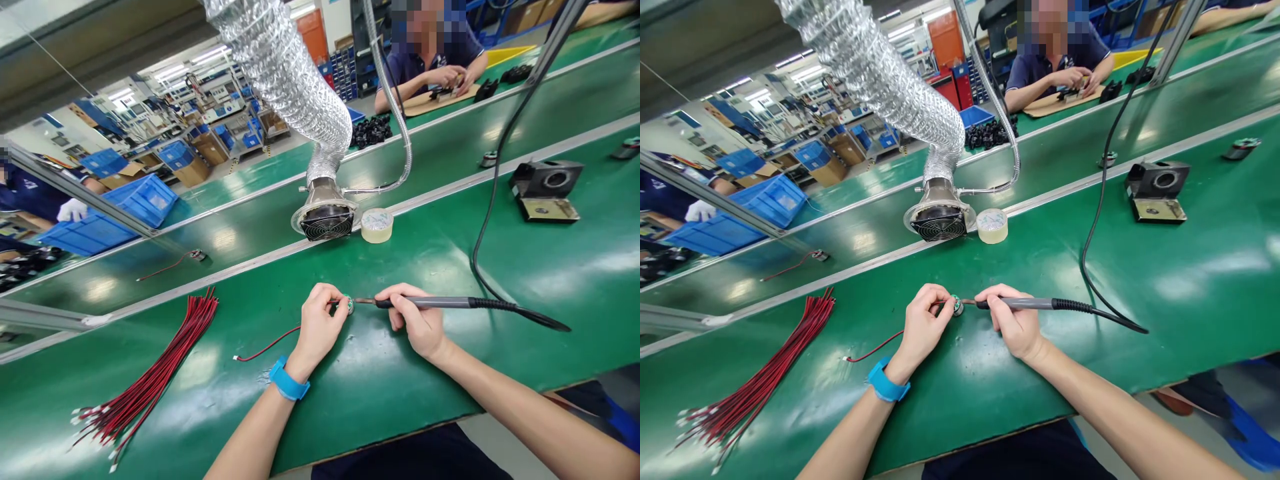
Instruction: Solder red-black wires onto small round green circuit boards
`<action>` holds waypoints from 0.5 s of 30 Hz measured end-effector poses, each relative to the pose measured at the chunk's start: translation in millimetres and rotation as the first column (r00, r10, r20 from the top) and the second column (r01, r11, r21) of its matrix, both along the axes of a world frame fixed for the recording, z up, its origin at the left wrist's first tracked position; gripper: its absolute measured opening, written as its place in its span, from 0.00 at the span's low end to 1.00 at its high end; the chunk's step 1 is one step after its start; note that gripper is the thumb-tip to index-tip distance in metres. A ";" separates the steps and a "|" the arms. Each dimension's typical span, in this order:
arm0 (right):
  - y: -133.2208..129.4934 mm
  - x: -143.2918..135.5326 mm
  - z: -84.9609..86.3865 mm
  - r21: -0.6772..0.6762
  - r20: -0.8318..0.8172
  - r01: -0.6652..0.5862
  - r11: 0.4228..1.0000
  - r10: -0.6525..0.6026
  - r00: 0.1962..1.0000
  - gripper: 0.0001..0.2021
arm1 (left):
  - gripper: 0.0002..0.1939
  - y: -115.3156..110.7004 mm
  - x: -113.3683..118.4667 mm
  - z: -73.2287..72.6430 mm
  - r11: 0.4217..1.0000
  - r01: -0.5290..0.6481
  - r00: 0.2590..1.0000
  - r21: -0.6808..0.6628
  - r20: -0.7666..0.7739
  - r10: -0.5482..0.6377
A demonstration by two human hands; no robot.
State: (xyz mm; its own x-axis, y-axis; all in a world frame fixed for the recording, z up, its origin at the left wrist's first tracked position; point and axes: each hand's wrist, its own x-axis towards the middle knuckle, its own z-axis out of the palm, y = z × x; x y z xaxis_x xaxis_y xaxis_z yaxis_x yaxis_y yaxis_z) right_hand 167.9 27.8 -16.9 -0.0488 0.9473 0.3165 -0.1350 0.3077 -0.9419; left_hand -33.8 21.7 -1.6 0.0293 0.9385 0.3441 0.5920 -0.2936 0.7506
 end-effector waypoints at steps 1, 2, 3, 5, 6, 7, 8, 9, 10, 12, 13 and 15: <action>0.2 0.0 -0.3 -0.004 0.005 -0.010 1.000 0.010 1.000 0.15 | 0.08 0.0 0.1 -0.2 1.000 0.000 1.000 0.005 -0.001 0.000; 0.4 -0.1 -0.6 -0.008 0.009 -0.018 1.000 0.018 1.000 0.15 | 0.08 0.0 0.2 -0.4 1.000 -0.001 1.000 0.008 -0.004 0.001; 0.6 -0.3 -0.9 -0.015 0.010 -0.026 1.000 0.026 1.000 0.15 | 0.08 -0.2 0.3 -0.6 1.000 -0.003 1.000 0.011 -0.007 0.003; 0.9 -0.8 -1.4 -0.028 0.003 -0.034 0.999 0.034 0.999 0.15 | 0.09 -0.6 0.6 -0.8 1.000 -0.007 1.000 0.015 -0.013 0.008; 0.9 -1.0 -1.4 -0.034 -0.003 -0.033 0.999 0.033 0.999 0.15 | 0.09 -0.8 0.7 -0.8 1.000 -0.009 1.000 0.017 -0.014 0.009; 0.9 -1.3 -1.2 -0.040 -0.008 -0.032 0.999 0.032 0.999 0.15 | 0.09 -0.9 0.9 -0.7 1.000 -0.010 1.000 0.019 -0.015 0.010; 0.9 -1.6 -0.9 -0.044 -0.013 -0.030 0.999 0.029 0.999 0.15 | 0.09 -0.9 1.0 -0.7 1.000 -0.010 1.000 0.020 -0.016 0.010; 0.9 -1.9 -0.3 -0.047 -0.018 -0.029 0.998 0.028 0.999 0.15 | 0.09 -0.8 1.1 -0.6 1.000 -0.009 1.000 0.022 -0.017 0.010; 0.9 -2.2 0.4 -0.049 -0.021 -0.027 0.998 0.026 0.999 0.15 | 0.09 -0.7 1.2 -0.4 1.000 -0.008 1.000 0.023 -0.018 0.009; 0.7 -2.9 2.2 -0.051 -0.025 -0.026 0.998 0.025 0.999 0.15 | 0.09 -0.3 1.2 -0.2 1.000 -0.009 1.000 0.025 -0.020 0.009; 0.6 -3.3 3.1 -0.053 -0.026 -0.024 0.998 0.023 0.999 0.15 | 0.09 -0.2 1.2 -0.1 1.000 -0.009 1.000 0.027 -0.021 0.010; 0.4 -3.9 4.9 -0.058 -0.035 -0.011 0.998 0.009 0.999 0.15 | 0.08 -0.2 1.3 0.1 1.000 -0.012 1.000 0.026 -0.020 0.012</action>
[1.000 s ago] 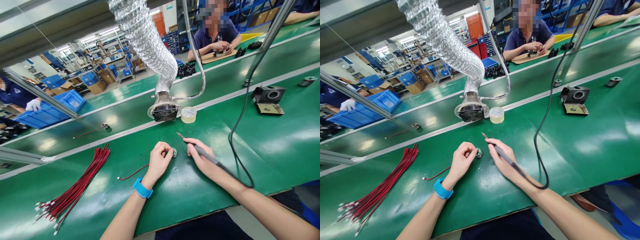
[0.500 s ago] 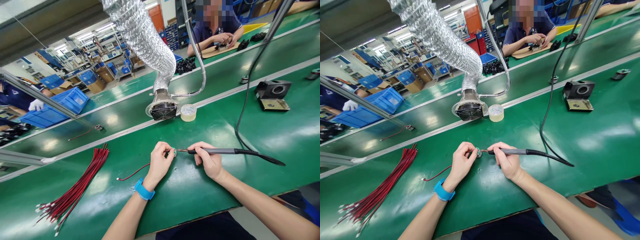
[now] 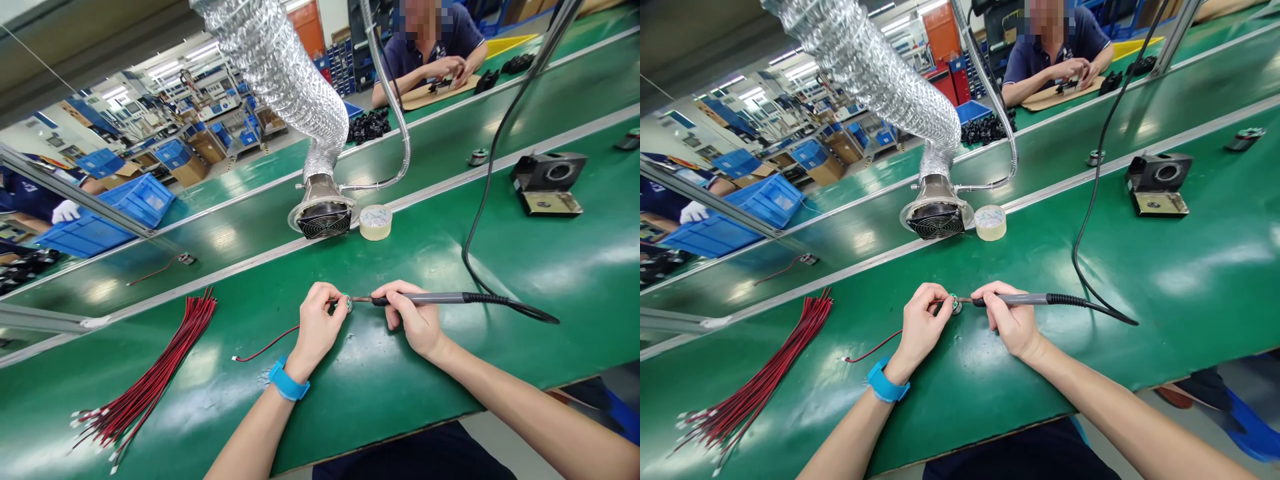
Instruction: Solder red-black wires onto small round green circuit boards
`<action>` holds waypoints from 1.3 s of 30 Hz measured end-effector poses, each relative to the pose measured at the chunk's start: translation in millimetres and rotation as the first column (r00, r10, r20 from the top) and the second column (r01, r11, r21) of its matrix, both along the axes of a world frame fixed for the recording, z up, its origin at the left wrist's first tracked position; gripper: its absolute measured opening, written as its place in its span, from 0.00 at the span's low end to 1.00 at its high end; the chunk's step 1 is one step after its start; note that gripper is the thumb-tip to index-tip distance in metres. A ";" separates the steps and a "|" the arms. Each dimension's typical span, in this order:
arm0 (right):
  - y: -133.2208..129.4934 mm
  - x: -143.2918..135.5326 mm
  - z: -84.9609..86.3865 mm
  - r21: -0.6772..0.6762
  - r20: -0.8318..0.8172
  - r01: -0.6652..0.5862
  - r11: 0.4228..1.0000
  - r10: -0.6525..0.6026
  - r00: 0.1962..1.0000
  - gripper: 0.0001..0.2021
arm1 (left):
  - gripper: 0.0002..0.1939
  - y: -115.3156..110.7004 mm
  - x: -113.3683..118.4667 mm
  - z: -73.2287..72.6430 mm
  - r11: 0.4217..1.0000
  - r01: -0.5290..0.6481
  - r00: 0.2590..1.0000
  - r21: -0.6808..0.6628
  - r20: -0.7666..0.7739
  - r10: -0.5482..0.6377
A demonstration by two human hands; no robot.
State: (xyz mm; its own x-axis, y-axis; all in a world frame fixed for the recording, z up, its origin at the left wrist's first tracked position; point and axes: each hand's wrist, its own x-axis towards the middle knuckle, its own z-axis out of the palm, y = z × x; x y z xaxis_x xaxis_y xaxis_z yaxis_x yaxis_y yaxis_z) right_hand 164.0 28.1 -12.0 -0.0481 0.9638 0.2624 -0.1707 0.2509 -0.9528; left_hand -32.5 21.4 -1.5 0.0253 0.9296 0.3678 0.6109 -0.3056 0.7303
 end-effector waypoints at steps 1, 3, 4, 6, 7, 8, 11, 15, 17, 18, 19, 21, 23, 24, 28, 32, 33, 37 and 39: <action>-0.1 -0.1 0.7 -0.003 -0.006 0.012 1.000 -0.012 1.000 0.15 | 0.08 -0.1 0.0 0.1 1.000 -0.001 1.000 -0.004 0.001 0.001; -0.3 0.0 1.8 -0.008 -0.021 0.040 0.999 -0.040 0.999 0.16 | 0.08 -0.3 0.2 0.2 1.000 -0.003 1.000 -0.011 0.001 0.003; -0.4 0.3 2.1 -0.010 -0.026 0.052 0.999 -0.052 0.998 0.16 | 0.08 -0.4 0.2 0.3 1.000 -0.004 1.000 -0.012 -0.001 0.004; -0.7 1.0 2.5 -0.011 -0.031 0.067 0.998 -0.068 0.997 0.16 | 0.08 -0.3 0.3 0.4 1.000 -0.004 1.000 -0.011 -0.006 0.004; -0.8 1.3 2.5 -0.012 -0.030 0.071 0.997 -0.071 0.997 0.16 | 0.08 -0.3 0.3 0.5 1.000 -0.005 1.000 -0.009 -0.009 0.005; -1.0 1.6 2.4 -0.012 -0.030 0.072 0.997 -0.073 0.997 0.16 | 0.08 -0.2 0.4 0.6 1.000 -0.005 1.000 -0.008 -0.011 0.005; -1.7 1.8 2.3 -0.010 -0.028 0.065 0.998 -0.065 0.997 0.15 | 0.08 -0.4 0.6 1.0 1.000 -0.007 1.000 -0.008 -0.015 0.006; -2.0 0.8 2.3 -0.019 -0.019 0.035 0.999 -0.036 0.999 0.15 | 0.09 -0.7 1.1 2.4 1.000 -0.012 1.000 -0.020 -0.011 0.012; -1.5 0.1 2.3 -0.016 -0.007 0.024 1.000 -0.024 1.000 0.15 | 0.09 -0.5 1.4 3.3 0.999 -0.021 1.000 -0.028 -0.005 0.021; -1.1 -0.2 2.1 -0.012 0.000 0.021 1.000 -0.021 1.000 0.15 | 0.09 -0.4 1.7 3.6 0.999 -0.024 1.000 -0.032 -0.001 0.024; -0.7 -0.5 1.9 -0.010 0.006 0.019 1.000 -0.019 1.000 0.15 | 0.09 -0.2 1.9 3.9 0.999 -0.027 1.000 -0.033 0.004 0.027; 0.1 -0.8 1.4 -0.013 0.015 0.015 1.000 -0.015 1.000 0.15 | 0.09 0.3 2.4 4.3 0.999 -0.031 0.999 -0.031 0.013 0.031; 0.4 -0.9 1.4 -0.021 0.021 0.014 1.000 -0.013 1.000 0.16 | 0.09 0.8 2.9 4.5 0.999 -0.035 0.999 -0.023 0.017 0.035; 0.4 -0.9 1.7 -0.024 0.021 0.016 1.000 -0.015 1.000 0.16 | 0.09 0.9 3.1 4.6 0.999 -0.038 0.999 -0.021 0.015 0.038; -0.8 -0.4 4.7 -0.027 -0.001 0.031 0.999 -0.031 1.000 0.16 | 0.09 1.2 4.0 5.3 0.999 -0.041 0.999 -0.020 0.012 0.041; -1.5 0.5 6.4 -0.044 -0.005 0.023 0.999 -0.023 1.000 0.16 | 0.09 1.0 4.2 6.3 0.999 -0.039 0.999 -0.018 0.007 0.040; -1.4 0.6 6.3 -0.049 -0.003 0.015 0.999 -0.015 1.000 0.16 | 0.09 0.9 4.1 6.5 0.999 -0.038 0.999 -0.017 0.005 0.039; -0.1 0.0 5.1 -0.055 -0.003 -0.011 0.998 0.010 1.000 0.16 | 0.10 0.5 3.7 7.1 0.999 -0.033 0.999 -0.015 0.001 0.033; 0.0 -0.4 4.8 -0.053 -0.008 -0.012 0.999 0.012 1.000 0.15 | 0.10 0.4 3.7 7.0 0.999 -0.030 1.000 -0.016 -0.001 0.030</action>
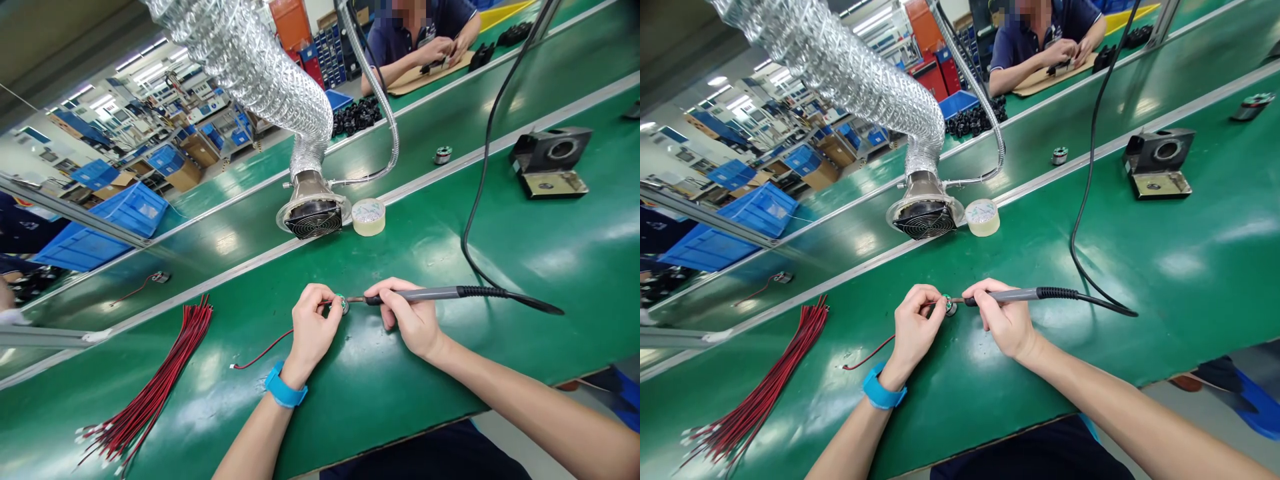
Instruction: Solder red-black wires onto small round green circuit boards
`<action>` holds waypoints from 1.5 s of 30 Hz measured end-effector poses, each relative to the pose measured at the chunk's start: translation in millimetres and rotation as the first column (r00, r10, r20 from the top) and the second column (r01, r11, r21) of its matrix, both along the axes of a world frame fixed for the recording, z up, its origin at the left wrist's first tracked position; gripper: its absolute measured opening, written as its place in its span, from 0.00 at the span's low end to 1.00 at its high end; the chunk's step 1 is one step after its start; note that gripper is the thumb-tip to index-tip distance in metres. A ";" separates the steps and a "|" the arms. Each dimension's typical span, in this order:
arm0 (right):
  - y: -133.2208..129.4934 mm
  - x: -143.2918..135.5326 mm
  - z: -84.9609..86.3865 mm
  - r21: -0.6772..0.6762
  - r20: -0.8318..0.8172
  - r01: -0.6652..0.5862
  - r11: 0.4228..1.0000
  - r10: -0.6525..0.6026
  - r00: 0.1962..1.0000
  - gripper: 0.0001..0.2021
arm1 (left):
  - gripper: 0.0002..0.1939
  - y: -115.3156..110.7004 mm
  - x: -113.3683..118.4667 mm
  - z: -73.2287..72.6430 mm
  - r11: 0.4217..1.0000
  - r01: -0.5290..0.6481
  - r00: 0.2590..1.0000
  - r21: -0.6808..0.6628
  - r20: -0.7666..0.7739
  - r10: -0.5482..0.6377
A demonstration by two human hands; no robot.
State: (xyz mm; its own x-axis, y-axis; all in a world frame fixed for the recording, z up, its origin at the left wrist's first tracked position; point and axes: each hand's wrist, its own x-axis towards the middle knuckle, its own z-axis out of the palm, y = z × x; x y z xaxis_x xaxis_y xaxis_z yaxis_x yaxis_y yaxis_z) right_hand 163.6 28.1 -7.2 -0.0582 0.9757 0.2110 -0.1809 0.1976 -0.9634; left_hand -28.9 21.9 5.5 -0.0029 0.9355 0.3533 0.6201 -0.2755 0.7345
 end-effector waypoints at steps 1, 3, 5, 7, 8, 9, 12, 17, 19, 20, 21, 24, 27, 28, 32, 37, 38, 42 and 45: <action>-0.2 -0.1 0.1 0.000 -0.005 0.003 1.000 -0.003 1.000 0.15 | 0.10 0.0 0.1 -0.1 1.000 0.001 1.000 0.001 0.000 -0.001; -0.8 0.1 1.1 -0.004 -0.014 0.019 1.000 -0.019 1.000 0.15 | 0.09 0.0 0.3 -0.3 1.000 0.003 1.000 0.003 0.000 -0.003; -1.3 0.5 3.0 -0.007 -0.019 0.052 0.999 -0.052 0.998 0.15 | 0.09 0.1 0.6 -0.4 1.000 0.003 1.000 0.005 0.000 -0.003; -1.3 1.0 5.0 -0.006 -0.019 0.086 0.996 -0.086 0.996 0.16 | 0.09 0.2 0.7 -0.3 1.000 0.002 1.000 0.004 -0.002 -0.002; -1.2 1.1 5.8 -0.006 -0.019 0.096 0.995 -0.096 0.995 0.16 | 0.09 0.2 0.7 -0.2 1.000 0.002 1.000 0.004 -0.004 -0.002; -1.1 1.2 6.3 -0.006 -0.019 0.102 0.995 -0.102 0.995 0.16 | 0.09 0.3 0.6 -0.2 1.000 0.002 1.000 0.004 -0.007 -0.002; -0.9 1.3 6.0 -0.010 -0.025 0.105 0.994 -0.105 0.994 0.16 | 0.09 0.4 0.3 -0.4 1.000 0.000 1.000 0.009 -0.011 0.000; -1.9 1.3 4.1 -0.014 -0.038 0.099 0.995 -0.100 0.994 0.15 | 0.09 0.3 -0.1 -0.9 1.000 -0.001 1.000 0.009 -0.016 0.001; -2.4 1.0 3.9 -0.008 -0.041 0.093 0.996 -0.094 0.995 0.15 | 0.09 0.1 0.0 -0.9 1.000 0.000 1.000 0.013 -0.019 0.001; -2.6 0.7 3.8 -0.008 -0.041 0.090 0.996 -0.090 0.995 0.15 | 0.09 0.0 0.0 -0.8 1.000 0.000 1.000 0.012 -0.022 0.001; -2.8 0.4 3.6 -0.009 -0.040 0.085 0.996 -0.085 0.996 0.15 | 0.09 -0.1 0.1 -0.8 1.000 -0.001 1.000 0.012 -0.024 0.001; -2.7 -0.8 2.9 -0.013 -0.034 0.065 0.998 -0.065 0.997 0.15 | 0.09 -0.3 0.3 -1.2 1.000 -0.004 1.000 0.014 -0.028 0.005; -2.0 -1.8 2.4 -0.008 -0.026 0.054 0.999 -0.054 0.998 0.15 | 0.09 -0.4 0.2 -2.3 1.000 -0.014 0.999 0.021 -0.037 0.015; -1.7 -1.9 2.4 -0.009 -0.023 0.052 0.999 -0.052 0.998 0.15 | 0.09 -0.5 0.1 -2.7 1.000 -0.019 0.999 0.022 -0.040 0.020; -0.6 -1.8 2.4 -0.016 -0.011 0.040 0.999 -0.040 0.999 0.16 | 0.09 -0.6 -0.2 -4.1 0.999 -0.035 0.998 0.040 -0.053 0.037; -0.1 -1.9 1.0 -0.015 0.018 0.015 1.000 -0.014 1.000 0.15 | 0.09 -0.5 1.0 -4.9 0.997 -0.038 0.996 0.069 -0.072 0.043; -0.1 -2.0 0.7 -0.018 0.022 0.007 1.000 -0.006 1.000 0.15 | 0.09 -0.6 1.4 -5.0 0.997 -0.040 0.996 0.072 -0.076 0.046; 0.6 -2.0 0.5 -0.024 0.023 -0.013 1.000 0.013 1.000 0.15 | 0.09 -0.6 2.8 -5.3 0.995 -0.050 0.994 0.088 -0.089 0.058; 1.6 -1.6 0.9 -0.019 0.024 -0.019 1.000 0.020 1.000 0.14 | 0.09 -0.1 3.6 -4.8 0.994 -0.049 0.994 0.100 -0.096 0.059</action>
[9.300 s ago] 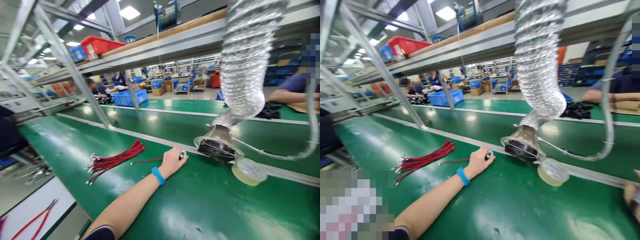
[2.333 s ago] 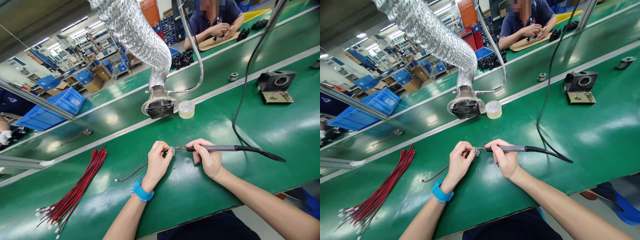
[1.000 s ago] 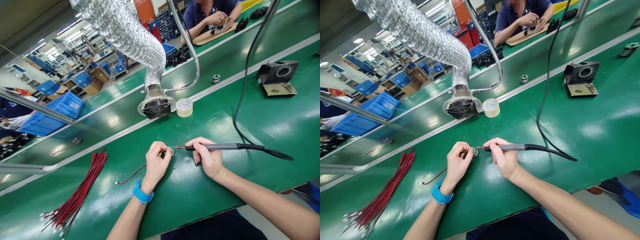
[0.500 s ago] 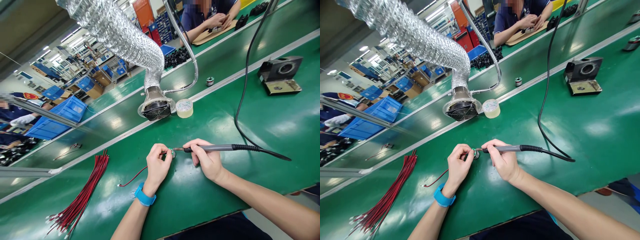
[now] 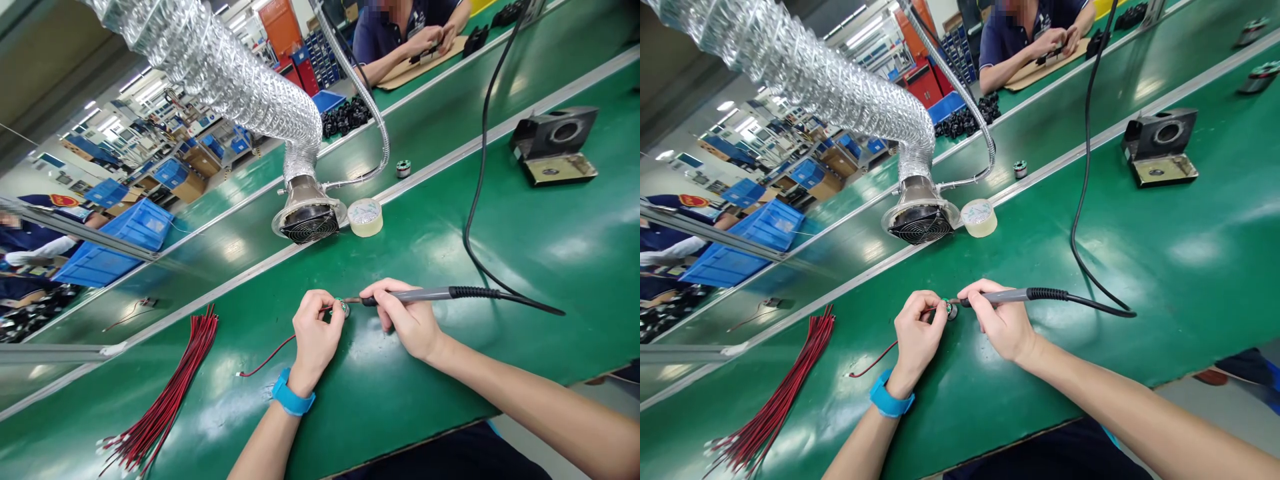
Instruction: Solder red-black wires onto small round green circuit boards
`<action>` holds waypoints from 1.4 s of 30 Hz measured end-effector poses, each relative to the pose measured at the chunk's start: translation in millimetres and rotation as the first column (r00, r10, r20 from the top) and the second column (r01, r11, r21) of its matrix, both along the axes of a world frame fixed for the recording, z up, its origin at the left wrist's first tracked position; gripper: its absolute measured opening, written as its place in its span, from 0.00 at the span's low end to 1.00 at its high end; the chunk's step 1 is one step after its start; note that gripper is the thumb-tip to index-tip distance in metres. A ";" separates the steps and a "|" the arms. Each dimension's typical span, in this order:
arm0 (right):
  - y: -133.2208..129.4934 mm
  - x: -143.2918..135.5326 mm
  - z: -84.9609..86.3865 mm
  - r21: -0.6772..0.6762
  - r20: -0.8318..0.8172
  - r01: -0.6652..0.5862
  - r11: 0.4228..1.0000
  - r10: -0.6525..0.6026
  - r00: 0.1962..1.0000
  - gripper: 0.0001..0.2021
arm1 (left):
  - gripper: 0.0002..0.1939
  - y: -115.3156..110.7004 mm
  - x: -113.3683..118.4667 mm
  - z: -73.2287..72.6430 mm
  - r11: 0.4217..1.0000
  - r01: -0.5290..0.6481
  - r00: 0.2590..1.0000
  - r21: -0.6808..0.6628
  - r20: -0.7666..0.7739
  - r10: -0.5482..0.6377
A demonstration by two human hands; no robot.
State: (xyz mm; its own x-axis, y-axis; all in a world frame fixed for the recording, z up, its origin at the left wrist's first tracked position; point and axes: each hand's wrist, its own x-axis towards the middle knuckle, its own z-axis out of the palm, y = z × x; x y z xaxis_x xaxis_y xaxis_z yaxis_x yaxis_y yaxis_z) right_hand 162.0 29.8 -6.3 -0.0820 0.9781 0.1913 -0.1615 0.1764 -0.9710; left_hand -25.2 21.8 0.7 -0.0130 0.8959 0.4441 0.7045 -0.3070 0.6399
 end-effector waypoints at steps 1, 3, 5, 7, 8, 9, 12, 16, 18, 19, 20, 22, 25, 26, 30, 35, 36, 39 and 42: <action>0.4 0.2 0.1 0.003 0.004 -0.004 1.000 0.004 1.000 0.14 | 0.09 0.2 0.2 0.3 1.000 0.001 1.000 0.002 -0.003 -0.001; 1.0 0.6 0.2 0.010 0.014 -0.015 1.000 0.014 1.000 0.14 | 0.09 0.4 0.5 0.9 1.000 0.004 1.000 0.001 -0.009 -0.004; 1.5 1.0 0.2 0.020 0.023 -0.021 1.000 0.021 1.000 0.14 | 0.09 0.3 0.7 1.3 1.000 0.006 1.000 -0.001 -0.014 -0.006; 1.5 1.1 0.3 0.031 0.033 -0.022 0.999 0.021 0.999 0.15 | 0.09 0.1 0.7 1.4 1.000 0.008 1.000 0.002 -0.016 -0.008; 1.3 1.2 0.5 0.037 0.039 -0.021 0.999 0.019 0.999 0.15 | 0.09 0.0 0.7 1.3 1.000 0.009 1.000 0.005 -0.017 -0.009; 1.1 1.2 0.6 0.042 0.043 -0.019 0.999 0.017 0.999 0.15 | 0.09 -0.2 0.7 1.2 1.000 0.011 1.000 0.008 -0.019 -0.011; -0.1 1.0 1.3 0.050 0.046 -0.010 0.999 0.008 0.999 0.14 | 0.09 -0.3 0.5 1.0 1.000 0.013 1.000 0.013 -0.027 -0.013; -0.5 0.9 1.4 0.059 0.018 0.028 0.998 -0.030 0.999 0.14 | 0.09 0.0 0.4 1.1 1.000 0.012 0.999 0.013 -0.032 -0.012; 0.1 0.9 0.7 0.067 -0.003 0.062 0.996 -0.062 0.998 0.14 | 0.09 0.2 0.4 1.2 1.000 0.010 0.999 0.011 -0.032 -0.010; 0.4 0.9 0.2 0.071 -0.009 0.078 0.994 -0.078 0.997 0.14 | 0.10 0.2 0.4 1.1 1.000 0.009 0.999 0.012 -0.034 -0.009; 0.7 0.8 -0.4 0.076 -0.008 0.092 0.993 -0.091 0.996 0.14 | 0.10 0.2 0.3 1.1 1.000 0.010 0.999 0.014 -0.036 -0.009; 0.6 0.3 -1.2 0.099 0.009 0.111 0.989 -0.113 0.994 0.14 | 0.10 0.1 -0.1 0.8 1.000 0.014 0.999 0.018 -0.040 -0.013; -0.4 -0.4 -1.4 0.162 0.059 0.129 0.978 -0.140 0.988 0.15 | 0.10 -0.1 -0.8 0.1 1.000 0.015 0.999 0.016 -0.043 -0.014; -0.1 -0.2 -1.2 0.190 0.083 0.138 0.972 -0.156 0.984 0.15 | 0.10 0.1 -1.2 -0.3 1.000 0.015 0.999 0.016 -0.043 -0.014; 12.8 6.0 -0.1 0.421 0.192 0.227 0.878 -0.331 0.924 0.13 | 0.11 2.2 -3.0 -2.5 0.999 0.031 0.999 0.021 -0.040 -0.030; 58.3 23.7 -1.9 0.699 0.340 0.197 0.687 -0.563 0.753 0.14 | 0.11 6.1 -6.0 -5.8 0.998 0.043 0.998 0.054 -0.054 -0.041; 68.1 26.3 -3.2 0.703 0.369 0.186 0.686 -0.576 0.729 0.14 | 0.11 6.6 -6.4 -6.5 0.997 0.045 0.998 0.060 -0.054 -0.042; 91.9 29.0 -9.3 0.688 0.416 0.173 0.705 -0.578 0.702 0.13 | 0.12 6.9 -6.6 -8.6 0.996 0.041 0.998 0.077 -0.060 -0.037; 108.1 30.3 -16.5 0.649 0.434 0.206 0.732 -0.579 0.690 0.12 | 0.12 6.9 -6.3 -10.9 0.995 0.042 0.997 0.088 -0.062 -0.037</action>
